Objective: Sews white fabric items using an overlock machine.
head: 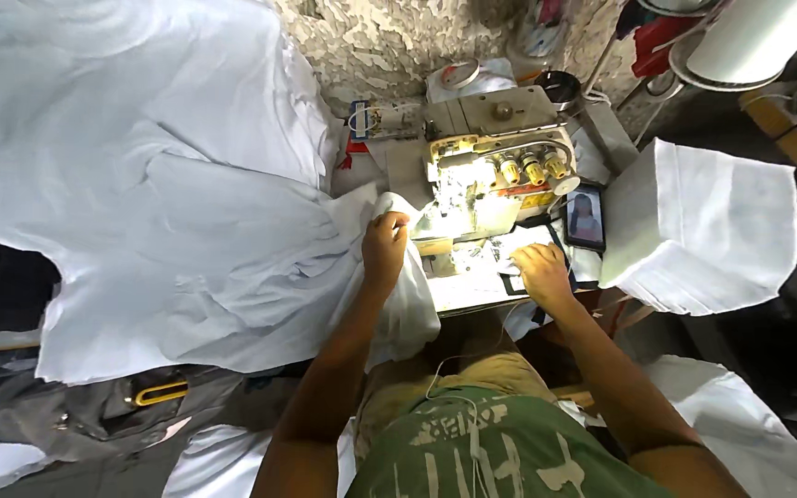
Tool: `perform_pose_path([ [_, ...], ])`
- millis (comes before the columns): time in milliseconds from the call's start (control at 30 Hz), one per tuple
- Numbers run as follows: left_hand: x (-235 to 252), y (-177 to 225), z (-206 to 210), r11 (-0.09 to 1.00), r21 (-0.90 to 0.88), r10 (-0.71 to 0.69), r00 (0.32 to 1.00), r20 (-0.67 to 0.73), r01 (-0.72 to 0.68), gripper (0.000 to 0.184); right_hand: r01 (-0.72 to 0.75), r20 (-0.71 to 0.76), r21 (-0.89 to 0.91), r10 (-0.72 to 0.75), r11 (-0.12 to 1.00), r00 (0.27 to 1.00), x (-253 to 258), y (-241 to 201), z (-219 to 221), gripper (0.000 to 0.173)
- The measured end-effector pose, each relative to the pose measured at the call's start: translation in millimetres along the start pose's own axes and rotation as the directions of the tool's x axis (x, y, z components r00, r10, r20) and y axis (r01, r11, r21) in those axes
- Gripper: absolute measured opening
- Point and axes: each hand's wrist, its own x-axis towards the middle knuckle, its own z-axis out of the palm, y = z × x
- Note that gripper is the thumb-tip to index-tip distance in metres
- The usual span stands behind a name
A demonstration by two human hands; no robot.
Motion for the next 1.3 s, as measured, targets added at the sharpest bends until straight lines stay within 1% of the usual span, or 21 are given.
perform_pose_path([
  [67,-15.9,3.8,-0.7,0.997,-0.073,-0.003,0.999,-0.05,0.0,0.017,-0.021,-0.087,0.037,0.025,0.999,0.996,2.4,-0.9,0.6,0.023],
  [133,-27.6,12.6,-3.0,0.99,-0.14,-0.023,0.995,-0.095,0.01,0.014,-0.024,-0.181,0.062,0.035,0.998,0.983,12.8,-17.3,-9.8,0.027],
  [200,-36.4,21.3,-6.4,0.981,-0.19,-0.044,0.994,-0.102,0.024,0.012,0.047,-0.248,0.075,-0.027,0.996,0.968,31.1,-42.9,-23.5,0.02],
  [233,-39.9,24.4,-6.9,0.978,-0.21,-0.045,0.993,-0.106,0.022,0.012,0.067,-0.207,0.097,-0.045,0.993,0.977,41.0,-57.4,-32.0,0.019],
  [333,-44.4,31.5,-8.7,0.976,-0.218,-0.044,0.993,-0.106,0.019,0.011,0.088,-0.049,0.124,-0.083,0.988,0.995,74.2,-96.0,-46.8,0.028],
  [367,-45.5,32.4,-8.6,0.978,-0.207,-0.039,0.993,-0.112,0.015,0.011,0.102,-0.027,0.118,-0.1,0.988,0.995,83.4,-105.1,-45.5,0.029],
  [433,-47.5,32.7,-9.4,0.983,-0.181,-0.029,0.992,-0.123,0.006,0.011,0.156,-0.066,0.08,-0.151,0.984,0.986,97.4,-115.4,-32.4,0.029],
  [467,-48.7,32.4,-10.1,0.986,-0.165,-0.02,0.992,-0.125,-0.001,0.011,0.149,-0.051,0.07,-0.146,0.986,0.988,102.2,-119.8,-27.2,0.029],
  [533,-52.0,32.7,-11.9,0.991,-0.13,0.003,0.994,-0.105,-0.017,0.011,0.069,0.054,0.083,-0.074,0.994,0.996,106.9,-125.9,-26.4,0.03],
  [600,-58.5,36.3,-16.8,0.994,-0.089,0.054,0.997,-0.061,-0.059,0.012,0.082,0.003,0.111,-0.083,0.99,0.997,100.9,-122.5,-27.0,0.028],
  [700,-73.9,46.7,-30.4,0.99,-0.027,0.14,0.983,0.122,-0.138,0.013,0.115,-0.077,0.19,-0.102,0.975,0.992,77.3,-107.1,-34.7,0.024],
  [767,-85.7,46.9,-31.1,0.967,-0.029,0.252,0.937,0.24,-0.253,0.014,0.036,-0.006,0.227,-0.035,0.973,0.999,54.9,-88.9,-41.8,0.026],
  [867,-109.2,34.3,-15.1,0.927,-0.102,0.374,0.872,0.315,-0.36,0.022,-0.045,0.039,0.117,0.041,0.992,0.998,25.9,-47.6,-29.6,0.041],
  [933,-121.8,32.9,-6.4,0.916,-0.175,0.399,0.855,0.33,-0.36,0.026,-0.077,0.087,0.016,0.076,0.997,0.993,12.6,-22.7,-13.6,0.042],
  [1000,-128.8,32.9,-3.4,0.909,-0.276,0.402,0.836,0.374,-0.314,0.023,-0.11,0.132,-0.015,0.111,0.994,0.985,6.0,-13.9,-3.5,0.032],
  [1033,-131.6,31.2,-2.4,0.902,-0.327,0.402,0.824,0.4,-0.282,0.021,-0.109,0.107,-0.007,0.109,0.994,0.988,5.7,-16.8,-1.8,0.03],
  [1100,-137.6,27.7,-3.2,0.892,-0.397,0.394,0.799,0.454,-0.214,0.018,-0.04,-0.021,0.014,0.041,0.999,0.999,13.5,-34.6,-6.3,0.026],
  [1133,-140.5,26.5,-5.3,0.892,-0.415,0.382,0.788,0.483,-0.179,0.018,0.029,-0.089,0.019,-0.027,0.999,0.996,21.1,-47.9,-9.8,0.024],
  [1200,-147.0,26.2,-12.6,0.905,-0.418,0.331,0.753,0.568,-0.082,0.018,0.244,-0.197,0.057,-0.228,0.968,0.954,37.5,-80.3,-11.2,0.022],
  [1267,-149.8,28.8,-22.2,0.923,-0.385,0.255,0.707,0.66,0.026,0.02,0.47,-0.142,0.122,-0.454,0.874,0.88,52.7,-119.4,-10.2,0.028],
  [1300,-150.7,30.0,-26.0,0.923,-0.377,0.224,0.689,0.69,0.078,0.021,0.569,-0.042,0.134,-0.569,0.812,0.822,59.6,-138.8,-9.9,0.034],
])
